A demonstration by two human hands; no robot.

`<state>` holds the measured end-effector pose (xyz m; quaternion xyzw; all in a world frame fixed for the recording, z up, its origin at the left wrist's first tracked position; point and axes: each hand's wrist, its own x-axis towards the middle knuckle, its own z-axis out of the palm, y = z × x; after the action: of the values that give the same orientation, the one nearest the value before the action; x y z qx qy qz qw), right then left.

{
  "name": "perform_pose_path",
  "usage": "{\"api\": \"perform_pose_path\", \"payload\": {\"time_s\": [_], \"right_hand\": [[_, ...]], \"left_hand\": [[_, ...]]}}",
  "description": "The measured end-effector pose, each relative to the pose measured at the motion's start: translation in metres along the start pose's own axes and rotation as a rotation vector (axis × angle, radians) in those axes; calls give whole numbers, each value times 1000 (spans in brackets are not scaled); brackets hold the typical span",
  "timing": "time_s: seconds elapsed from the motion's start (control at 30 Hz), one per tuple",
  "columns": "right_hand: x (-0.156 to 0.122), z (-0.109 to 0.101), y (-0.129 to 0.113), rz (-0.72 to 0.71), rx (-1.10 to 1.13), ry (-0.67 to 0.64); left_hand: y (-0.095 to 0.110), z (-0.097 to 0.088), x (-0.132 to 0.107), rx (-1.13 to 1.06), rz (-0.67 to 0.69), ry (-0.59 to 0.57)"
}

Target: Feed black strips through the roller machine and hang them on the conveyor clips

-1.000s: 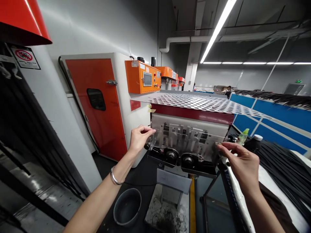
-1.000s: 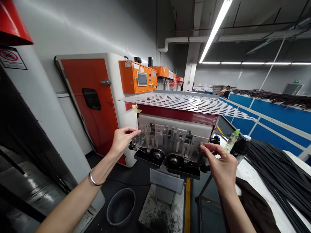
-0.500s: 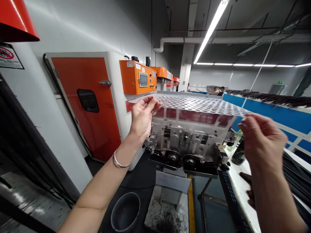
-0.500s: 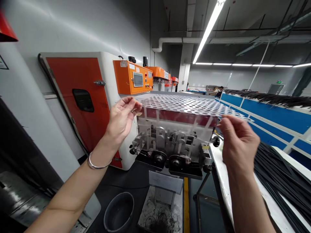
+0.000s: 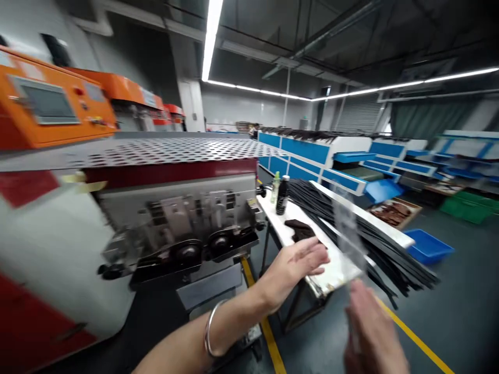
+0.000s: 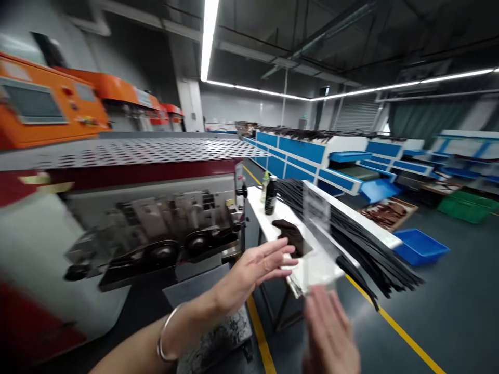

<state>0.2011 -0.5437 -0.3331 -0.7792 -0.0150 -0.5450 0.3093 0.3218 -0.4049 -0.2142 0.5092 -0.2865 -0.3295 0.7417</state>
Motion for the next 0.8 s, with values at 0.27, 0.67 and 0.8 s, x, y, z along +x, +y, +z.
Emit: {"api": "perform_pose_path", "payload": {"time_s": [0.27, 0.67, 0.8], "right_hand": [[-39, 31, 32, -459, -90, -427], [75, 65, 240, 720, -475, -814], [80, 86, 251, 761, -303, -776]], "left_hand": [[-96, -28, 33, 47, -228, 379], [-111, -31, 88, 52, -142, 577], [-116, -28, 100, 66, -131, 662]]}}
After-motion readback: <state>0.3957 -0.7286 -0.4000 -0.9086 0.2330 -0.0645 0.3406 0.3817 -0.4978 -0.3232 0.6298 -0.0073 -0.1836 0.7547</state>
